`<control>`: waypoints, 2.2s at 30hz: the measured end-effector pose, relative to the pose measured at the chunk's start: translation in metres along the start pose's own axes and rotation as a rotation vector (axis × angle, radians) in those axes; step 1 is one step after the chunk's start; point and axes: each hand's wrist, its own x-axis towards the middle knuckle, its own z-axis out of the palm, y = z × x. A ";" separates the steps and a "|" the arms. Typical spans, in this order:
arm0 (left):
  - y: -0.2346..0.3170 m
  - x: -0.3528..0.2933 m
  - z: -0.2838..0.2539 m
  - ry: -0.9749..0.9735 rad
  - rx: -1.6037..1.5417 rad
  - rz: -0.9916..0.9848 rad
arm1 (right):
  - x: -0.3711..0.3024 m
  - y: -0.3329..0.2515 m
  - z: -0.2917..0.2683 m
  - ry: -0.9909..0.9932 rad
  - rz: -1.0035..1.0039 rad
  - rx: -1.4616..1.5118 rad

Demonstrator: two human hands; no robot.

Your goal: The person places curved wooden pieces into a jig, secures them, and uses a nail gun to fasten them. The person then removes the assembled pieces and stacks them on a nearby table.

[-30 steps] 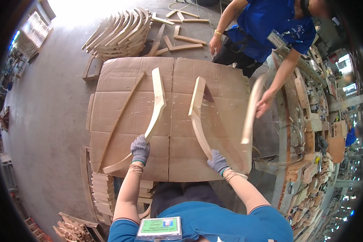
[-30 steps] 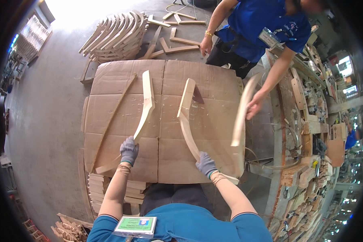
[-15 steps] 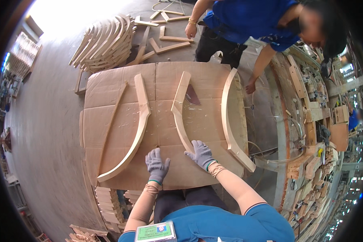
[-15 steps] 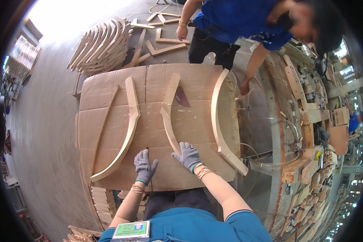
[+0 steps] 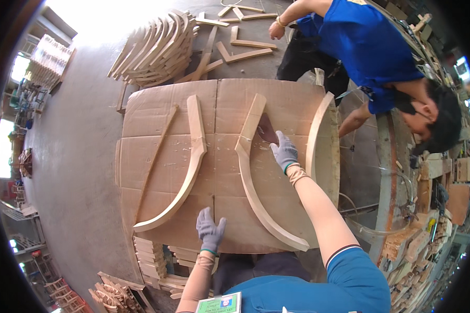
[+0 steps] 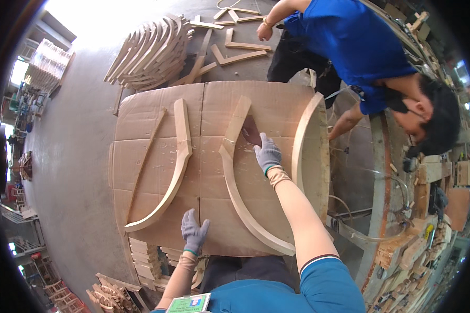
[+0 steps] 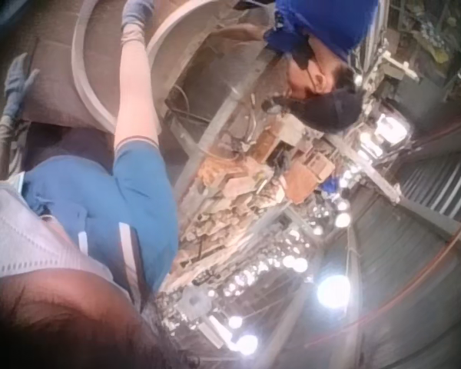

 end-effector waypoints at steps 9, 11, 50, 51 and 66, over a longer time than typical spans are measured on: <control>-0.038 -0.038 -0.015 0.128 0.023 -0.142 | 0.026 -0.013 0.028 -0.208 0.307 -0.026; -0.046 -0.020 -0.025 0.181 0.036 -0.080 | 0.025 0.003 0.027 -0.072 0.410 0.125; -0.086 0.070 -0.069 -0.019 0.442 0.194 | -0.194 -0.100 0.033 -0.125 0.028 -0.159; -0.090 0.061 -0.071 0.006 0.432 0.224 | -0.202 -0.097 0.028 -0.101 0.006 -0.134; -0.112 -0.140 -0.115 -0.253 0.349 0.115 | -0.332 0.008 -0.073 -0.009 0.065 -0.195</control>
